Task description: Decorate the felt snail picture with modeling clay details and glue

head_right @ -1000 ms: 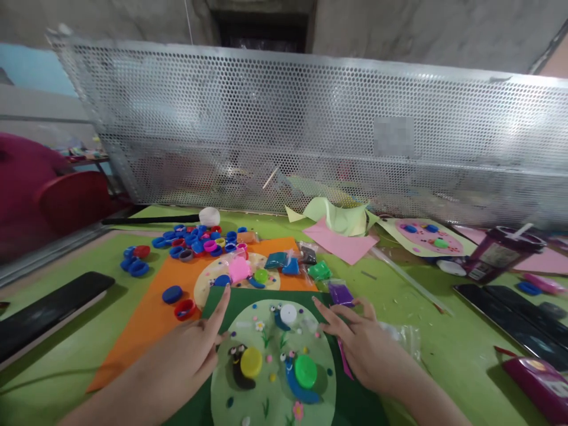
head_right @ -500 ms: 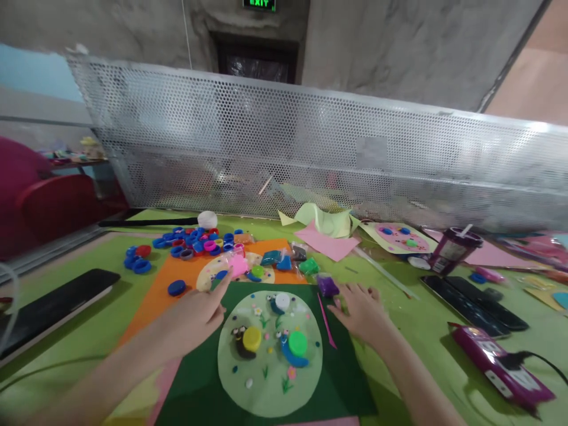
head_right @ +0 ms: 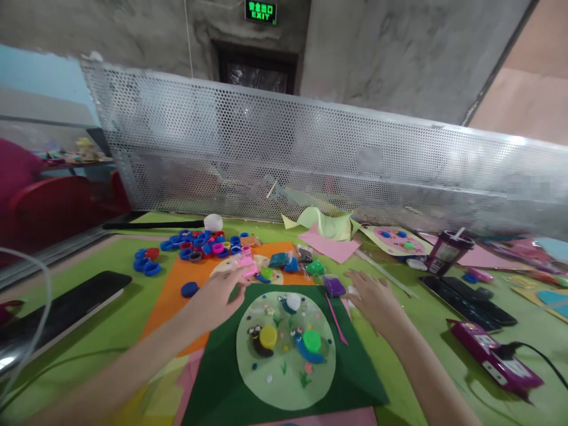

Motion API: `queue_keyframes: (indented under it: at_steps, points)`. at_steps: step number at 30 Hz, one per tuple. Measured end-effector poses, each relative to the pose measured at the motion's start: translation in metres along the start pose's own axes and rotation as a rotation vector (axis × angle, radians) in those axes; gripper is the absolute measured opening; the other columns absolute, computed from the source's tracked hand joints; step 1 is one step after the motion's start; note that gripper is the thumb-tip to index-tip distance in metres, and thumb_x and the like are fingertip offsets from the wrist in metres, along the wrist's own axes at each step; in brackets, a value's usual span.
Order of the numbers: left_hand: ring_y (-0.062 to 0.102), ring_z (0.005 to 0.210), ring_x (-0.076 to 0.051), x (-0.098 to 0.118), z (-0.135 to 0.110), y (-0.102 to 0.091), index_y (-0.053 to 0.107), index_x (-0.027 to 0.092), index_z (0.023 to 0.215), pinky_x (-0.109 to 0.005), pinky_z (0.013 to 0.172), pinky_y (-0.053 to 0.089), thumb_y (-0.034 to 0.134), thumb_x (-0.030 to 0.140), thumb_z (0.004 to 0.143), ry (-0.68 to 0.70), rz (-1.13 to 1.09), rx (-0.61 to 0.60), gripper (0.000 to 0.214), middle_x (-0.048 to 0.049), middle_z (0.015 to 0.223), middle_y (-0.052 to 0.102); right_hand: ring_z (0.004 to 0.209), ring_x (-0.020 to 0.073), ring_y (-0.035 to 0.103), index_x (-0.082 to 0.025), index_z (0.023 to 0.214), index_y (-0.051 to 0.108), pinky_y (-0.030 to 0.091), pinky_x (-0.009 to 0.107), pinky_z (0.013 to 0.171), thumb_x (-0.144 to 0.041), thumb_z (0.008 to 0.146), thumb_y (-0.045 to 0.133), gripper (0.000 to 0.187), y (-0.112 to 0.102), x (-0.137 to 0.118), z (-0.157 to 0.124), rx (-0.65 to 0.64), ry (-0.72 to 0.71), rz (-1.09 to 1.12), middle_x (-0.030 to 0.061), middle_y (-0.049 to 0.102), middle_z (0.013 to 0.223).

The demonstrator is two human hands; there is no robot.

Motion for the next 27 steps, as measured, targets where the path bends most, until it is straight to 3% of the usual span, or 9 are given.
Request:
queue_keyframes:
  at_steps: [6,9,12,16,21,27]
  points:
    - [0.056,0.107,-0.024,0.015,-0.018,-0.004,0.044,0.018,0.122,-0.045,0.093,0.042,0.044,0.016,0.085,0.089,-0.214,0.134,0.038,-0.0078,0.108,0.064,0.076,0.0217,0.061,-0.019,0.101,0.061,0.049,0.034,0.067,-0.045,0.073,0.055,0.039,-0.027,-0.054,0.026,0.083,0.039,0.432,0.008,0.064,0.084]
    - [0.057,0.101,-0.02,0.022,-0.025,-0.014,0.043,0.021,0.115,-0.038,0.088,0.046,0.044,0.018,0.086,0.109,-0.321,0.226,0.029,-0.0053,0.101,0.063,0.064,0.0171,0.057,-0.018,0.091,0.063,0.045,0.028,0.055,-0.046,0.073,0.055,0.034,-0.023,-0.095,0.03,0.071,0.075,0.64,0.0044,0.062,0.075]
    - [0.06,0.088,-0.017,0.027,-0.033,-0.017,0.042,0.021,0.107,-0.031,0.079,0.05,0.045,0.018,0.087,0.113,-0.403,0.276,0.022,-0.0032,0.092,0.061,0.052,0.012,0.049,-0.017,0.072,0.061,0.038,0.023,0.047,-0.049,0.073,0.058,0.032,-0.004,-0.124,0.025,0.04,0.121,0.836,-0.0007,0.055,0.059]
    - [0.062,0.087,-0.016,0.037,-0.044,-0.011,0.044,0.024,0.105,-0.031,0.082,0.05,0.05,0.015,0.084,0.196,-0.538,0.282,0.024,-0.001,0.088,0.062,0.042,0.0077,0.035,-0.018,0.068,0.053,0.032,0.021,0.04,-0.059,0.072,0.058,0.041,0.025,-0.121,0.012,0.086,0.264,1.081,-0.0062,0.042,0.051]
    - [0.065,0.089,-0.018,0.04,-0.05,-0.008,0.043,0.026,0.109,-0.036,0.087,0.049,0.049,0.013,0.084,0.21,-0.618,0.326,0.028,-0.0011,0.088,0.068,0.045,0.0078,0.036,-0.02,0.063,0.047,0.036,0.021,0.04,-0.063,0.067,0.063,0.046,0.042,-0.109,0.001,0.176,0.366,1.279,-0.0067,0.039,0.054]
    - [0.067,0.089,-0.018,0.032,-0.048,-0.016,0.035,0.028,0.119,-0.037,0.091,0.05,0.05,0.016,0.085,0.126,-0.627,0.416,0.039,0.0022,0.085,0.072,0.049,0.0084,0.041,-0.02,0.064,0.045,0.042,0.021,0.044,-0.06,0.069,0.065,0.045,0.051,-0.115,-0.004,0.133,0.374,1.398,-0.0065,0.04,0.057]
Point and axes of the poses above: each hand's wrist, its own z-axis towards the middle knuckle, its own y-axis out of the palm, x = y × z, the point moved 10 cm from there along z, towards the middle knuckle
